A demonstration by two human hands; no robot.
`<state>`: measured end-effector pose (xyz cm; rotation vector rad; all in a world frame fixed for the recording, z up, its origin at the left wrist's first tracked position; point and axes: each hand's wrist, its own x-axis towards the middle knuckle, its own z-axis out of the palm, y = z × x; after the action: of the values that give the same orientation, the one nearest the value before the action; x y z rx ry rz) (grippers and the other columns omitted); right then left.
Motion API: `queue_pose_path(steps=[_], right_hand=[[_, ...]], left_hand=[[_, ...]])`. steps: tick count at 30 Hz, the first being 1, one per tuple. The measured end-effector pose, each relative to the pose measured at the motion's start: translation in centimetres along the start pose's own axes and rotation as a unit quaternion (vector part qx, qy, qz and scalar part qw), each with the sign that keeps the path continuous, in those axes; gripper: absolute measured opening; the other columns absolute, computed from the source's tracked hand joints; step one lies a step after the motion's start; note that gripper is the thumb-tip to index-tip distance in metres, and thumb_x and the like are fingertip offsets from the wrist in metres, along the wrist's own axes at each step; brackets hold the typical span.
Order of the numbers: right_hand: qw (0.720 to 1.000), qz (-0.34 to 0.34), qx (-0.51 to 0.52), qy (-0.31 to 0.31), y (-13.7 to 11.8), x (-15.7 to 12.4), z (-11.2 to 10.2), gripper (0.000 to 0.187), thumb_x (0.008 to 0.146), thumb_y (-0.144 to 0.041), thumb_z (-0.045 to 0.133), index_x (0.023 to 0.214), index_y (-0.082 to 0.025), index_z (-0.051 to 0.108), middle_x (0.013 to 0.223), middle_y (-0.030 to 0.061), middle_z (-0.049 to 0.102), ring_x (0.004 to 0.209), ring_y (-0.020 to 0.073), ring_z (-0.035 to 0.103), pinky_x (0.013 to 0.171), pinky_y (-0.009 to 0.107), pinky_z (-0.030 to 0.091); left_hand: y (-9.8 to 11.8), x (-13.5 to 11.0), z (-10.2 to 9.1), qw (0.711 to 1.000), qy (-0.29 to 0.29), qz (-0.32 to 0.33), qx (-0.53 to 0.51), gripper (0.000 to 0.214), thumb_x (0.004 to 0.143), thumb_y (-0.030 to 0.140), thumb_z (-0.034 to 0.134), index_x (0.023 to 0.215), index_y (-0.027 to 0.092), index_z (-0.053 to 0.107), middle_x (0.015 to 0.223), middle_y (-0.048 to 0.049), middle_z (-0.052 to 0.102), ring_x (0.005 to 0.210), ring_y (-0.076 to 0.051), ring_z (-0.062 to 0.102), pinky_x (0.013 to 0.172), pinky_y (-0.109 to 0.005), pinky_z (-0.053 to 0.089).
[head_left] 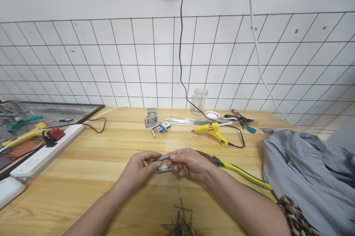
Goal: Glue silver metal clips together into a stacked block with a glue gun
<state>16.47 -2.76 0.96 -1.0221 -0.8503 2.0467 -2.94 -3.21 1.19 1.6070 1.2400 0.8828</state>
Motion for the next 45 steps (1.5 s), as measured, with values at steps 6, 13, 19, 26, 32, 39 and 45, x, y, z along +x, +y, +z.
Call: queue_pose_path(steps=[6,13,19,26,32,39,45], right_hand=[[0.998,0.049,0.037,-0.017,0.2,0.2,-0.2,0.007,0.074,-0.015,0.068,0.075,-0.009,0.064,0.062,0.0021,0.068,0.042,0.0042,0.054,0.038,0.013,0.033],[0.995,0.066,0.062,-0.036,-0.1,0.0,-0.2,0.011,0.075,-0.017,0.068,0.070,-0.010,0.060,0.060,0.0001,0.063,0.039,0.0023,0.045,0.036,0.012,0.023],[0.995,0.069,0.059,-0.041,-0.3,-0.1,0.2,0.015,0.068,-0.014,0.070,0.065,-0.011,0.056,0.052,-0.0054,0.052,0.037,0.0002,0.033,0.035,0.011,0.014],[0.997,0.071,0.027,-0.014,-0.5,-0.2,0.8,0.017,0.071,-0.011,0.059,0.058,-0.014,0.050,0.044,-0.0087,0.041,0.033,-0.0001,0.022,0.033,0.011,0.011],[0.999,0.043,-0.017,0.010,-0.3,0.0,0.9,0.022,0.070,-0.015,0.061,0.054,-0.015,0.048,0.041,-0.0099,0.038,0.033,-0.0002,0.019,0.034,0.013,0.009],[0.993,-0.036,-0.096,0.064,0.3,0.3,0.9,0.020,0.069,-0.020,0.063,0.051,-0.015,0.054,0.029,-0.0099,0.035,0.028,0.0015,0.019,0.033,0.018,0.008],[0.989,-0.053,-0.117,0.079,0.6,0.3,1.2,0.018,0.064,-0.023,0.066,0.052,-0.015,0.057,0.034,-0.0084,0.041,0.029,0.0017,0.023,0.033,0.019,0.008]], left_hand=[[0.4,0.2,0.6,0.991,0.028,0.093,0.089,0.021,0.070,0.034,0.068,0.085,0.022,0.077,0.081,-0.0064,0.075,0.080,-0.023,0.063,0.073,-0.032,0.048],[0.2,0.3,1.0,0.987,0.049,0.124,0.090,0.020,0.072,0.031,0.067,0.087,0.022,0.077,0.075,-0.0061,0.072,0.076,-0.021,0.060,0.069,-0.030,0.047],[0.5,0.2,0.9,0.986,0.034,0.125,0.101,0.019,0.071,0.033,0.068,0.083,0.021,0.077,0.074,-0.0060,0.070,0.073,-0.020,0.059,0.068,-0.030,0.045],[0.8,0.1,0.7,0.987,0.017,0.115,0.110,0.017,0.072,0.032,0.068,0.082,0.022,0.077,0.073,-0.0056,0.070,0.074,-0.020,0.057,0.069,-0.029,0.044],[0.7,0.1,0.5,0.987,0.021,0.117,0.108,0.018,0.072,0.033,0.068,0.083,0.021,0.077,0.074,-0.0053,0.070,0.074,-0.019,0.059,0.068,-0.028,0.045],[0.8,0.1,0.0,0.979,0.038,0.138,0.145,0.017,0.073,0.031,0.066,0.083,0.021,0.076,0.075,-0.0048,0.072,0.070,-0.018,0.058,0.066,-0.028,0.044],[0.9,-0.1,-0.1,0.960,0.005,0.167,0.226,0.013,0.079,0.028,0.062,0.081,0.021,0.073,0.075,-0.0031,0.072,0.072,-0.018,0.055,0.069,-0.028,0.041]])
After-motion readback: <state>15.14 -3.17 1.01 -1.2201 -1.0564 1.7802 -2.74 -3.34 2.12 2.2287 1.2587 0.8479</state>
